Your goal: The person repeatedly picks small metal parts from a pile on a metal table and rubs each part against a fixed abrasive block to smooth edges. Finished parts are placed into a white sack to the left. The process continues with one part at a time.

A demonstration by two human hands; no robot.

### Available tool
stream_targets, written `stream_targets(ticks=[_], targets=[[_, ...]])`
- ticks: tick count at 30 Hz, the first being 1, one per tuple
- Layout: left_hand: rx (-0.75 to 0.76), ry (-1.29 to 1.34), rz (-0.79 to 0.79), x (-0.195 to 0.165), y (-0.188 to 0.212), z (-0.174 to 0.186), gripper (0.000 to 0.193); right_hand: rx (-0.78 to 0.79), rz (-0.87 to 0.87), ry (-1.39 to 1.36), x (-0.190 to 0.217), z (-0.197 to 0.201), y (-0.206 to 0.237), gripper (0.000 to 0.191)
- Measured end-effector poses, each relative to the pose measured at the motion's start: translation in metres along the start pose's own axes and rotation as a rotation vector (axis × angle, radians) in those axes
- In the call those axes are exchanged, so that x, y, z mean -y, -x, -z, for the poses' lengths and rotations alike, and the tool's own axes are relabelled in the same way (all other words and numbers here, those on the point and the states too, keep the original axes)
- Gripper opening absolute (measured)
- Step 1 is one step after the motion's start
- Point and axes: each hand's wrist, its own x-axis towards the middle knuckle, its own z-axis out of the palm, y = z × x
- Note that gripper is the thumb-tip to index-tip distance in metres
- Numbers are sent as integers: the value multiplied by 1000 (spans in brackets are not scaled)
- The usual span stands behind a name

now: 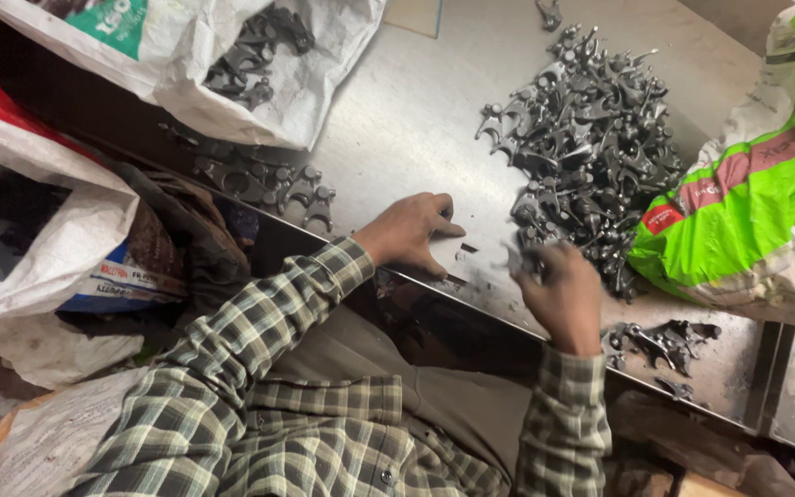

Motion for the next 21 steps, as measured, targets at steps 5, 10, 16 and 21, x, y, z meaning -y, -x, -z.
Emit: stream_targets(ticks=[5, 10, 16, 21], targets=[[87, 85, 68, 7, -4, -7, 60, -22, 160, -364, 78, -34, -34, 32], [-79, 319, -55, 8, 2, -5, 62, -133, 235, -491, 104, -65, -41, 34], [-3, 45, 9, -4, -1, 3, 61, -232, -235, 187, 8, -32, -35, 31], [4, 29, 16, -4, -2, 3, 62, -368, -67, 286, -22, -66, -16, 35]])
